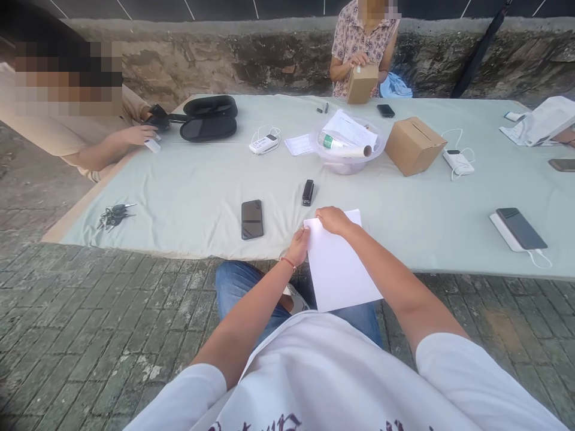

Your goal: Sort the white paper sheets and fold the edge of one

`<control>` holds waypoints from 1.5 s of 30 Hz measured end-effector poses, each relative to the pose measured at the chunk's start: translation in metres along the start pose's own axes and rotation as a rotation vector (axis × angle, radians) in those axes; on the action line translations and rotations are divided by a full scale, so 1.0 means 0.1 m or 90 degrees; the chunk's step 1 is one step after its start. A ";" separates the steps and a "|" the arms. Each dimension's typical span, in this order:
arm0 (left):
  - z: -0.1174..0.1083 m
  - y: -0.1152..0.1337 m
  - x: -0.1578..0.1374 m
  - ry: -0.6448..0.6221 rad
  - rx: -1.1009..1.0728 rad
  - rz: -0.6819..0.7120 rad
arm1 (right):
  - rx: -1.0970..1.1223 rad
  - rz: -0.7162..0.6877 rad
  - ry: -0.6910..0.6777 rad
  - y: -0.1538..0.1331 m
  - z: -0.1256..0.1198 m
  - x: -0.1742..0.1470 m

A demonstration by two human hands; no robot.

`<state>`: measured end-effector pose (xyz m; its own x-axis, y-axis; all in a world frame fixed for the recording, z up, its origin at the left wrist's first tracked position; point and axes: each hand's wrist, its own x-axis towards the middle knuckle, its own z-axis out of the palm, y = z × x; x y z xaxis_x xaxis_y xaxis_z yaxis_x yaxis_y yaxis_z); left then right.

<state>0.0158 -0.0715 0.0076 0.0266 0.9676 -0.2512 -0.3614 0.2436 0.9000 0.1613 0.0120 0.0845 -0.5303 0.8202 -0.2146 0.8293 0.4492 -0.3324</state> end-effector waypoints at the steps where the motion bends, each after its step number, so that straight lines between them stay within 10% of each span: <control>1: 0.00 0.01 -0.01 0.002 -0.005 0.000 | -0.003 -0.004 -0.001 -0.02 0.00 0.00; 10: 0.00 0.00 0.00 0.010 0.026 0.010 | -0.053 -0.132 -0.019 -0.20 -0.01 0.03; 45: 0.06 0.05 0.00 0.045 0.043 0.030 | -0.051 -0.133 -0.019 -0.38 0.02 0.00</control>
<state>0.0196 -0.0697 0.0142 -0.0563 0.9716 -0.2298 -0.2970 0.2035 0.9330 0.1297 -0.0056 0.0957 -0.6961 0.6959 -0.1763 0.7116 0.6362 -0.2982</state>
